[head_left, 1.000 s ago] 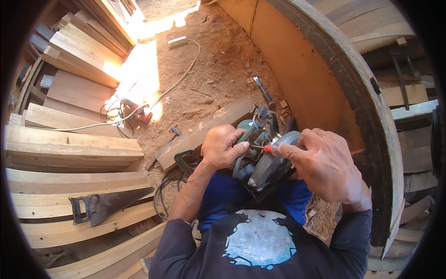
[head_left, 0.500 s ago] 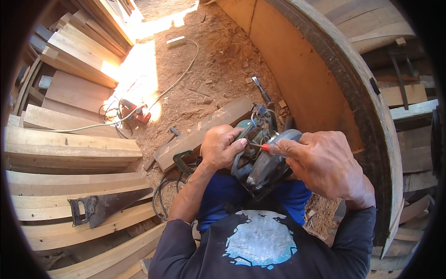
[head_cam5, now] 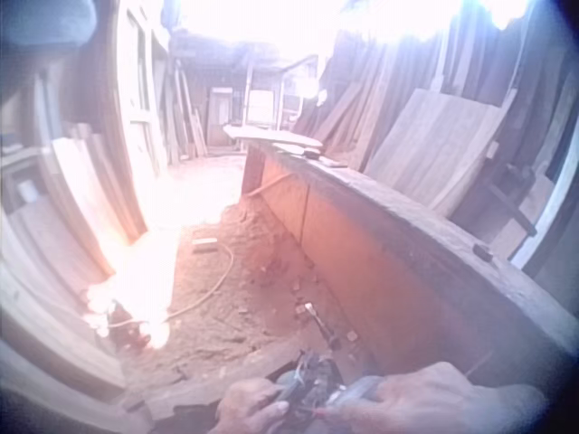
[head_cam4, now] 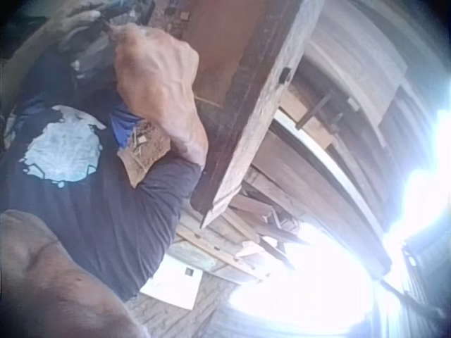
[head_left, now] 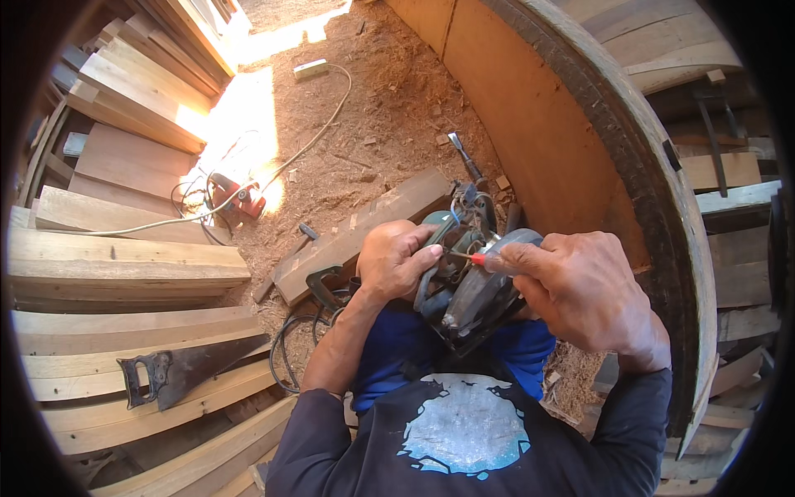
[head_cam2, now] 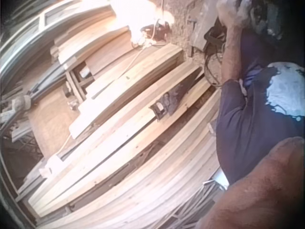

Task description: The person repairs a circular saw by using pliers and a screwdriver to manipulate wires and components while sitting on the floor near stacks of lumber.

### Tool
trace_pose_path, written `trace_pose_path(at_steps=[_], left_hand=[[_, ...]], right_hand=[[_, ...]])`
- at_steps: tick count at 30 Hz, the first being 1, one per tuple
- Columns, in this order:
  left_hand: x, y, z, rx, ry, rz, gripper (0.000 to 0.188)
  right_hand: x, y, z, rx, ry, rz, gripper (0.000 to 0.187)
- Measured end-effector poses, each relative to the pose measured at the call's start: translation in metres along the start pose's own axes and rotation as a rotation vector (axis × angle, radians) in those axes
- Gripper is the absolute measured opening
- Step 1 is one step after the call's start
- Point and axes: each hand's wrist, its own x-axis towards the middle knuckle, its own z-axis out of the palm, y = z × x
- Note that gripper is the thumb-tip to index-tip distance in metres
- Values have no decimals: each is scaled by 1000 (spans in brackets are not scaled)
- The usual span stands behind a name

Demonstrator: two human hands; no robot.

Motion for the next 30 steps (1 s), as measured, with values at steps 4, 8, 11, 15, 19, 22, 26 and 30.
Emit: trace_pose_path(at_steps=[4, 8, 11, 15, 19, 22, 26, 30], left_hand=[[-1, 2, -1, -19, -9, 7, 38], [-2, 0, 4, -42, -26, -22, 38], [-1, -5, 19, -559, 8, -218, 31], [9, -9, 16, -606, -57, -308, 36], [21, 6, 10, -619, -96, -352, 37], [27, 15, 6, -655, -119, -378, 36], [33, 38, -1, -733, -139, -382, 34], [42, 37, -4, -597, -255, -357, 32]], right_hand=[[-2, 4, 5, 111, 35, 35, 18], [1, 15, 9, 230, -17, 121, 19], [3, 17, 2, 277, -21, 186, 22], [-4, 23, -9, 230, -12, 113, 25], [-16, 32, -12, 184, 82, 37, 31], [-30, 35, -14, 208, 151, 14, 30], [-47, 31, -3, 233, 132, 96, 32], [-53, 33, 22, 278, 172, -18, 37]])
